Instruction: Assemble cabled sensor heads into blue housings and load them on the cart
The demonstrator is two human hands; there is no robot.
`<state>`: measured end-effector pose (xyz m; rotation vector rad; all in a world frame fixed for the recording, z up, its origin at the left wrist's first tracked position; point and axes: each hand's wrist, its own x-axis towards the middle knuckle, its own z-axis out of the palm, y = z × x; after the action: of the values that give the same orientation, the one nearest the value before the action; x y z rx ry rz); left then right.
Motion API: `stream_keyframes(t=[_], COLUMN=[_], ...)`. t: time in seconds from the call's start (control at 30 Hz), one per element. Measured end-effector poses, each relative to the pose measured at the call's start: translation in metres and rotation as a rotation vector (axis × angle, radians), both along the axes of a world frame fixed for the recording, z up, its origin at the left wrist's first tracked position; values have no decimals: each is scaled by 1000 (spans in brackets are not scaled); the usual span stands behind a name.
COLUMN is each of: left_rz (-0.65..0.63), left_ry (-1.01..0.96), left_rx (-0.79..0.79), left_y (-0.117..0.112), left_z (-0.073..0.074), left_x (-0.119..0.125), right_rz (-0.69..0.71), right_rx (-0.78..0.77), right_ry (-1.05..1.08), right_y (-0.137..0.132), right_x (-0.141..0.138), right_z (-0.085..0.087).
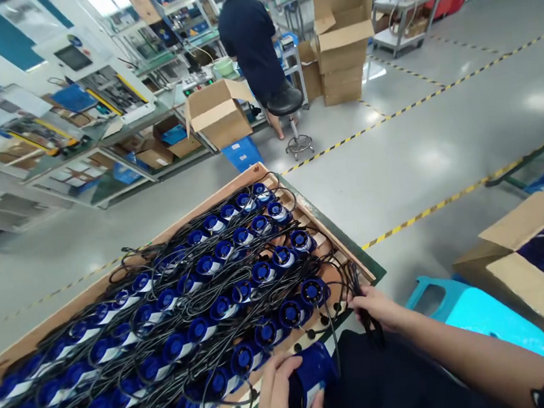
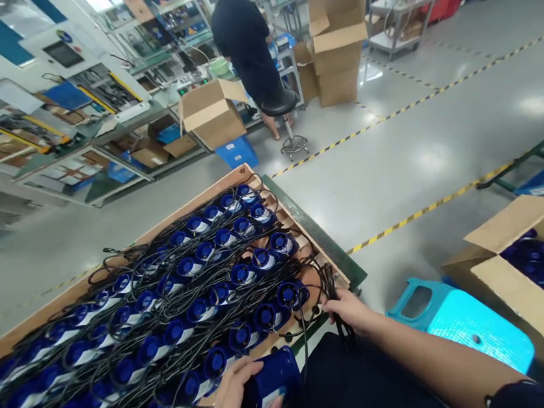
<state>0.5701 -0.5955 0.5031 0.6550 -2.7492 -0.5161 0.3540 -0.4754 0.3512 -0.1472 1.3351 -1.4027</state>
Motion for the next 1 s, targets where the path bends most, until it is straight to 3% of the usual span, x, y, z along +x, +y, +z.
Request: stream_keyframes(t=[0.1, 0.23, 0.4, 0.53, 0.63, 0.73, 0.83, 1.0], left_rz=[-27, -105, -265, -314, -278, -164, -61, 75], left_ry=[14, -37, -151, -194, -127, -63, -66, -194], left_rx=[50, 137, 86, -116, -290, -376, -424, -409], left_y=[7, 16, 27, 38, 40, 36, 36, 47], left_z=[-15, -27, -47, -86, -121, -144, -153, -150], left_x=[15, 10, -39, -86, -109, -126, -144, -172], right_rz=[-110, 118, 522, 764, 882, 930, 941, 1025], right_rx=[-87, -180, -179, -96, -51, -46, -69, -77], right_ry=[-66, 157, 297, 376, 423, 450, 456, 451], right_y=[-3, -17, -53, -76, -87, -97, -105, -110], right_x=[-7, -30, -70, -89, -96, -103, -112, -121], right_z=[21, 60, 95, 112, 122, 127, 127, 122])
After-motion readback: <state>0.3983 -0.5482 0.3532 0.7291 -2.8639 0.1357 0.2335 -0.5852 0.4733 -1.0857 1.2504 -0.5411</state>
